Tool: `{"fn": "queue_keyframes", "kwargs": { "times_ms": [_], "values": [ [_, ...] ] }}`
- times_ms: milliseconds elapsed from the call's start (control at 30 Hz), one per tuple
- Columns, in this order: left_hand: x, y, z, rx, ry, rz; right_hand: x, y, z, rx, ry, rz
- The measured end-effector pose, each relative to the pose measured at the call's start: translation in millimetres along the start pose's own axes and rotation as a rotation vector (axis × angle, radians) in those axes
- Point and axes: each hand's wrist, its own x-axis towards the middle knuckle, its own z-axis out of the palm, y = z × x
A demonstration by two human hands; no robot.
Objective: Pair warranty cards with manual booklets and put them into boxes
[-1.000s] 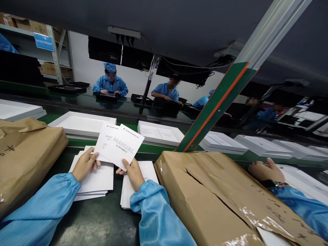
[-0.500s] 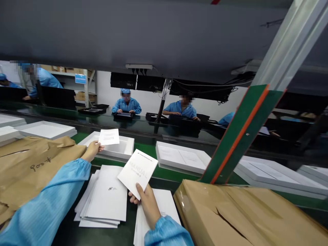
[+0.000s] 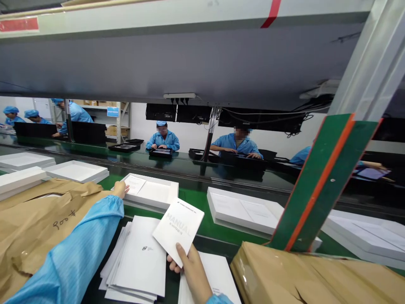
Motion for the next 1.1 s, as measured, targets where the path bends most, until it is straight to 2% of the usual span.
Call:
{"fn": "queue_keyframes", "kwargs": {
  "times_ms": [133, 233, 300, 467, 500, 567, 600, 667, 800, 967, 1100],
  "values": [
    [-10.9, 13.5, 6.5, -0.070, 0.255, -0.047, -1.6, -3.6, 2.6, -0.009, -0.006, 0.003],
    [-36.6, 19.0, 13.6, -0.067, 0.278, -0.006, -1.3, -2.7, 2.5, -0.008, 0.010, -0.007],
    [-64.9, 16.6, 18.0, -0.023, 0.193, 0.052, -0.5, 0.7, 1.8, 0.004, 0.025, -0.021],
    [-148.7, -1.2, 20.3, 0.205, -0.132, 0.163, -4.4, -1.3, 4.5, -0.016, 0.062, -0.072],
    [-161.7, -4.5, 19.4, 0.448, -0.223, 0.239, -5.6, -6.2, 6.0, -0.032, 0.052, -0.089],
    [-179.9, -9.5, 17.8, 0.790, -0.258, 0.362, -5.2, -20.3, 9.5, -0.050, 0.028, -0.118],
    [-185.2, -11.2, 17.5, 0.918, -0.255, 0.410, -2.6, -28.8, 11.5, -0.048, 0.024, -0.125],
    [-189.6, -13.3, 18.0, 1.029, -0.224, 0.459, 9.6, -46.4, 15.8, -0.031, 0.052, -0.123],
    [-187.6, -15.0, 19.2, 1.057, -0.211, 0.468, 58.7, -68.7, 23.5, -0.011, 0.177, -0.019],
    [-185.6, -15.1, 17.8, 1.030, -0.233, 0.435, 121.4, -61.8, 24.6, -0.052, 0.189, 0.152],
    [-185.0, -15.9, 18.4, 1.000, -0.223, 0.431, 143.4, -51.6, 21.5, -0.077, 0.205, 0.201]
  ]
}}
